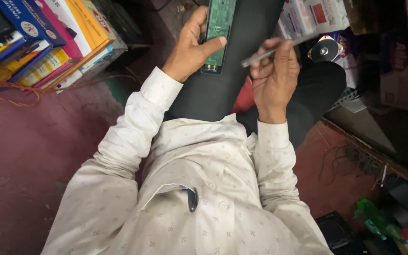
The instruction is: The person sits on the floor holding a remote control with its green circuit board exposed. They use tweezers to probe and reposition components on the board, then use a yellow soldering iron to solder the board, and finally press the board back into the remote housing.
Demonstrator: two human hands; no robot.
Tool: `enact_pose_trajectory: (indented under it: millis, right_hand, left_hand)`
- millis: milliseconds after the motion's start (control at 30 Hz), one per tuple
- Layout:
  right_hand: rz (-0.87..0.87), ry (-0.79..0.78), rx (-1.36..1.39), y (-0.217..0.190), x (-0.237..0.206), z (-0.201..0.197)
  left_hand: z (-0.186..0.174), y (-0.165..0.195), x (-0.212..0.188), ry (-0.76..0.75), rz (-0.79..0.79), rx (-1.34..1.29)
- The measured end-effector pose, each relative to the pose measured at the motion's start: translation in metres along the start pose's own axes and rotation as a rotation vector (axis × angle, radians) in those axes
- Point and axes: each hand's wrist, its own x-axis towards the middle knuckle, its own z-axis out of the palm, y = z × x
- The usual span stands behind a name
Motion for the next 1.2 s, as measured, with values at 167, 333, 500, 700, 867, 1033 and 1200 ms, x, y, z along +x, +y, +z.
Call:
enact_pose_trajectory:
  millis: [167,333,500,700,867,1033,1200]
  right_hand:
    - [-0.062,-0.054,-0.029,0.005,0.014,0.019]
    - [-0.173,-0.109,-0.138,0.017,0.026,0.041]
    - [-0.252,-0.103,-0.348,0.023,0.027,0.054]
    - [-0.268,-0.097,-0.346,0.022,0.023,0.064]
    - [-0.266,-0.111,-0.326,0.021,0.024,0.066]
    - [-0.263,-0.131,-0.396,0.02,0.028,0.061]
    - [-0.207,-0.115,-0.459,0.02,0.03,0.056]
  left_hand:
    - [-0.001,0.005,-0.001,0.02,-0.074,-0.103]
    - [-0.002,0.008,-0.005,0.009,-0.083,-0.239]
    - [-0.002,0.011,-0.011,0.028,-0.093,-0.274]
    - [0.003,0.014,-0.014,0.042,-0.069,-0.229]
    - [0.005,0.016,-0.014,0.055,-0.083,-0.223]
    - [0.001,0.012,-0.017,0.055,-0.091,-0.215]
    - [-0.001,0.004,-0.019,0.105,-0.101,-0.212]
